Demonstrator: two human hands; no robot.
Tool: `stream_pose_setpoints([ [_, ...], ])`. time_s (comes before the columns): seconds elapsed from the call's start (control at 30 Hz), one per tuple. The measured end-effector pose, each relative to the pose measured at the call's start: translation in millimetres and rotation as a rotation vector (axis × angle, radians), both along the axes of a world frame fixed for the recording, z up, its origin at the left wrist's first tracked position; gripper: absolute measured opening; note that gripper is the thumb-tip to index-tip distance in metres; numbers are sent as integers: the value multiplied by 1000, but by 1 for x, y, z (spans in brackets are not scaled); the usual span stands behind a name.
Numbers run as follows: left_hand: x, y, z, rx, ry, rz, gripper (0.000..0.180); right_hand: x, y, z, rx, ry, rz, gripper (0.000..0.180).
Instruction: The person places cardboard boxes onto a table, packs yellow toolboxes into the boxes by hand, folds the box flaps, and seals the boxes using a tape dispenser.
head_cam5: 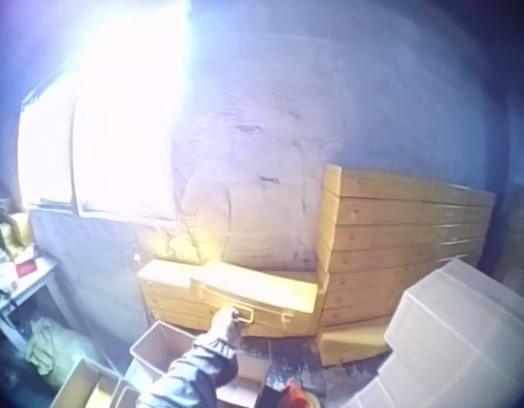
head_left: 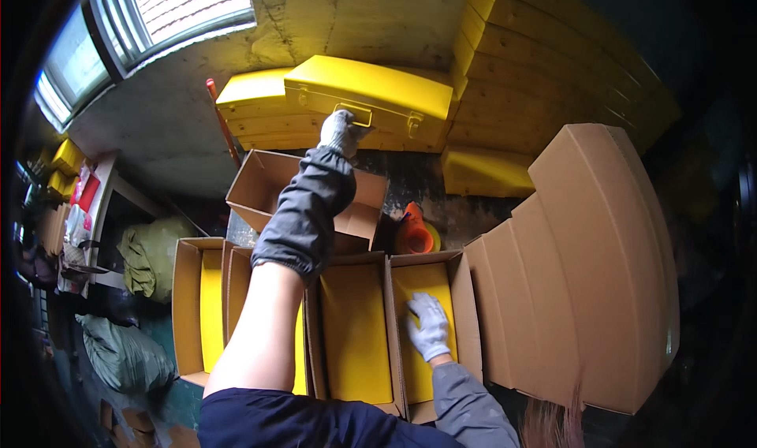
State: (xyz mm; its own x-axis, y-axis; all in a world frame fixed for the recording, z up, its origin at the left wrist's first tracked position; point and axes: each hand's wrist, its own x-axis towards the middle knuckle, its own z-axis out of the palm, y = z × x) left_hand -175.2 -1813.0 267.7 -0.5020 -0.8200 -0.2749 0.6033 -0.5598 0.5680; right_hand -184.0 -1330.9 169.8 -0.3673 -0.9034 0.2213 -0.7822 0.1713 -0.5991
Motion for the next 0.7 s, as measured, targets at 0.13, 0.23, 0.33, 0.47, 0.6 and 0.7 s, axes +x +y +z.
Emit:
stream_pose_setpoints([
  [0.13, 130, 70, 82, -176, 57, 116, 37, 1, -67, 89, -458, -1011, 0, 39],
  [0.23, 168, 97, 97, -281, 47, 147, 37, -27, -135, 184, -349, -1637, 210, 68],
  [0.33, 202, 108, 102, -416, 14, 74, 36, -41, -201, 240, -188, -1914, 519, 70],
  [0.47, 253, 117, 133, -692, -3, -27, 64, -20, -237, 254, -438, -1605, 270, 51],
  [0.6, 336, 70, 128, -523, 529, -112, 108, -26, -265, 222, -360, -1560, 181, 50],
  [0.7, 367, 34, 106, -303, 182, -130, 90, -14, -280, 194, -184, -1490, 90, 53],
])
